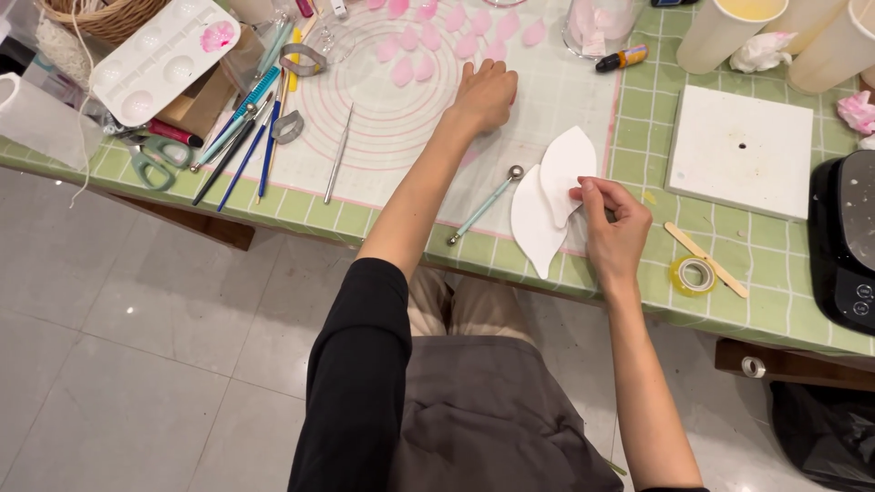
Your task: The recorder is seen shaping pink wax petals using a ball stylus tool and attaching them to a base.
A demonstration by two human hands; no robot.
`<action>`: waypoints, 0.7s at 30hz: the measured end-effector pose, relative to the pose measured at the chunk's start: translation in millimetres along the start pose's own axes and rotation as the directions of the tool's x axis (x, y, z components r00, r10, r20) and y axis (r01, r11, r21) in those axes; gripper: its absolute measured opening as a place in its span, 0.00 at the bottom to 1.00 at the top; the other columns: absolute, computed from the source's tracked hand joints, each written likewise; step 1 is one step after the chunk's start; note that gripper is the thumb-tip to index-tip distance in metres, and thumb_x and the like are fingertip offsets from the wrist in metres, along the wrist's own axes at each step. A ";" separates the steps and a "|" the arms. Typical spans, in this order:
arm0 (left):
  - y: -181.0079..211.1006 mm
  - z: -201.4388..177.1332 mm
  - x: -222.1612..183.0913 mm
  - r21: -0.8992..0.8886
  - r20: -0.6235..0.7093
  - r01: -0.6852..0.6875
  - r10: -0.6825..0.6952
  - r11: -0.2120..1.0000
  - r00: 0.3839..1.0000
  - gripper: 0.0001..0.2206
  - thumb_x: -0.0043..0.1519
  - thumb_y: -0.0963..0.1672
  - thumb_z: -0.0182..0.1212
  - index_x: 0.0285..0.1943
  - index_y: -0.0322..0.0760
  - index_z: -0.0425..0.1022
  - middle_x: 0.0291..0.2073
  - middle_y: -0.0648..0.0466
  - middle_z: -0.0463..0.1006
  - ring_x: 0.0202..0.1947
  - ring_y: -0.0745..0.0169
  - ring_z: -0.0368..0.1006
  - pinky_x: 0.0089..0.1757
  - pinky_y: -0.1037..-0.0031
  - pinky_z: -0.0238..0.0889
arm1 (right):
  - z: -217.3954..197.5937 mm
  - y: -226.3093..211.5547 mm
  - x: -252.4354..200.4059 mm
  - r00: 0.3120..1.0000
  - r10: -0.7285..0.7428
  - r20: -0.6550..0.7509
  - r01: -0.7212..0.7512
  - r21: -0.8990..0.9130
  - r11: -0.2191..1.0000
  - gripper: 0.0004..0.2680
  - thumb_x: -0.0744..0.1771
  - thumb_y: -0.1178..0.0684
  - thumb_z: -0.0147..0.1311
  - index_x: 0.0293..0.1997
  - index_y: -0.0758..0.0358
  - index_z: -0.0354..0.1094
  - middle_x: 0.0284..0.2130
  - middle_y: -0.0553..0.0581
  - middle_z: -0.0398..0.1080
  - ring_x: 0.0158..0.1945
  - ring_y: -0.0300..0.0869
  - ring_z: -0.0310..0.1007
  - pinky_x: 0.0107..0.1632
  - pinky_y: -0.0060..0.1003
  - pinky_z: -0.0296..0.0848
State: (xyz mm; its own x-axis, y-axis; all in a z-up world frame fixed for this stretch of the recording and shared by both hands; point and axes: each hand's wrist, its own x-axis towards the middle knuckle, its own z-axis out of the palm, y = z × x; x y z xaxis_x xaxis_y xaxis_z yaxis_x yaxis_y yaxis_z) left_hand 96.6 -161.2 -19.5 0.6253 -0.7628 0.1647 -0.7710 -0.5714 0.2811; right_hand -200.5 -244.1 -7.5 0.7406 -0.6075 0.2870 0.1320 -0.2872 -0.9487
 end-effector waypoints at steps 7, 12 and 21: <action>-5.7 -14.1 6.3 -0.043 0.113 0.032 -0.027 0.999 0.993 0.08 0.51 0.34 0.57 0.34 0.39 0.76 0.44 0.47 0.74 0.54 0.50 0.65 0.57 0.49 0.46 | 0.1 3.3 0.8 1.000 0.006 -0.002 -0.006 0.008 1.000 0.07 0.71 0.57 0.55 0.50 0.71 0.76 0.37 0.58 0.80 0.40 0.35 0.78 0.43 0.27 0.74; -15.5 -37.3 -1.0 -0.324 0.177 0.087 -0.030 0.942 0.984 0.15 0.49 0.34 0.51 0.42 0.38 0.75 0.29 0.54 0.79 0.40 0.55 0.74 0.60 0.58 0.50 | 0.1 4.9 1.4 1.000 0.012 0.000 -0.012 0.026 1.000 0.07 0.71 0.57 0.55 0.50 0.71 0.76 0.37 0.57 0.80 0.40 0.35 0.78 0.43 0.26 0.74; -17.0 -41.8 3.1 -0.327 0.167 0.022 0.035 0.945 0.985 0.04 0.48 0.39 0.71 0.29 0.38 0.82 0.27 0.55 0.82 0.35 0.58 0.76 0.57 0.59 0.52 | 0.2 4.9 1.6 1.000 0.007 -0.006 -0.007 0.038 0.999 0.07 0.71 0.57 0.55 0.50 0.71 0.76 0.37 0.57 0.80 0.40 0.35 0.79 0.44 0.27 0.74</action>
State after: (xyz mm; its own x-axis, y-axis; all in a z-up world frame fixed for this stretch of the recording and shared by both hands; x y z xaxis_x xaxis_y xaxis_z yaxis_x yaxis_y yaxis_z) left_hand 116.7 -141.2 15.8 0.5691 -0.8222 0.0138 -0.6754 -0.4578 0.5781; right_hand -198.5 -246.3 -11.6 0.7375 -0.6140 0.2813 0.1523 -0.2546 -0.9550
